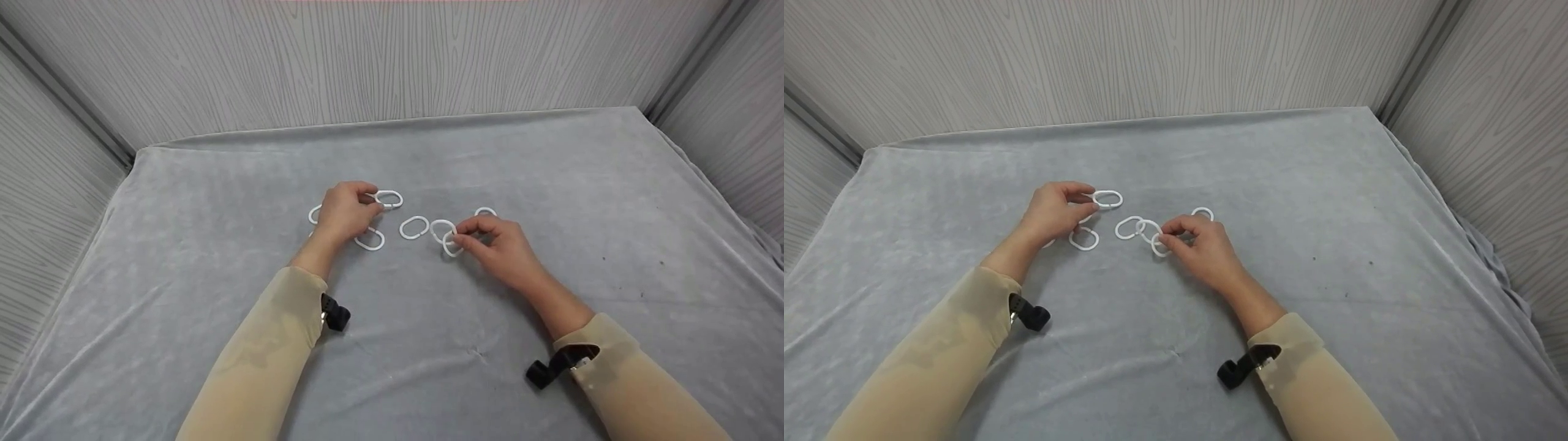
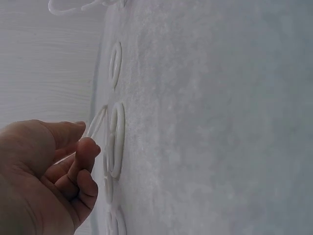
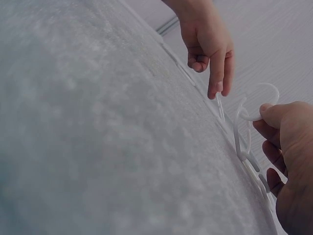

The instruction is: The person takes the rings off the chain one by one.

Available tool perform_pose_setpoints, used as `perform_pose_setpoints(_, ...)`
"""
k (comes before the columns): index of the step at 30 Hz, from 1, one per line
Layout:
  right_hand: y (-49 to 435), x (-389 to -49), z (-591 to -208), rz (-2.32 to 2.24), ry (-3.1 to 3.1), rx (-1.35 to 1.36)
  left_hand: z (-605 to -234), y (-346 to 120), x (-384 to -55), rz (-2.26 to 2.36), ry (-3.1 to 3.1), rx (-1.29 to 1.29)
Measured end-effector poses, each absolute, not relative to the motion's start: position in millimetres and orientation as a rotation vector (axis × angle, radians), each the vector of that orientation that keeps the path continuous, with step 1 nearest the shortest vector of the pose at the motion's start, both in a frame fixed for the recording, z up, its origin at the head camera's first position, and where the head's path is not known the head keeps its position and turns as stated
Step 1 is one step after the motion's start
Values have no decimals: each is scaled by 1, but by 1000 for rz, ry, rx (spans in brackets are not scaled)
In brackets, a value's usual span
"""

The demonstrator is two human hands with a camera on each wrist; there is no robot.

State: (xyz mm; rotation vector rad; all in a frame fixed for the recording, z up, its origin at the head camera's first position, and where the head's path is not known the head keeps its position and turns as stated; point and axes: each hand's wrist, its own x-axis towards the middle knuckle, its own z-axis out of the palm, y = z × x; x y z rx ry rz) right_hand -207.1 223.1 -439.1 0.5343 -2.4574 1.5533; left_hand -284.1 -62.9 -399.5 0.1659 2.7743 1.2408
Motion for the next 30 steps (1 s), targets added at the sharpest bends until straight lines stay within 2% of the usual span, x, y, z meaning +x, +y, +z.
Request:
perform_pose_setpoints(6,223,-207,-439,1549,-2462,540,-397,-69,-282,1226,2850,245)
perform_pose_setpoints(12,223,-207,-439,1551,-2470,542,-396,-68,-272,1460,2735,323)
perform_pose_setpoints(20,225,-207,-438,1539,-2464,537,-393,-47,-245,1707,2542,417)
perform_pose_setpoints(30,226,-207,-436,1518,-2476,552,-398,-25,-221,1717,2433,558)
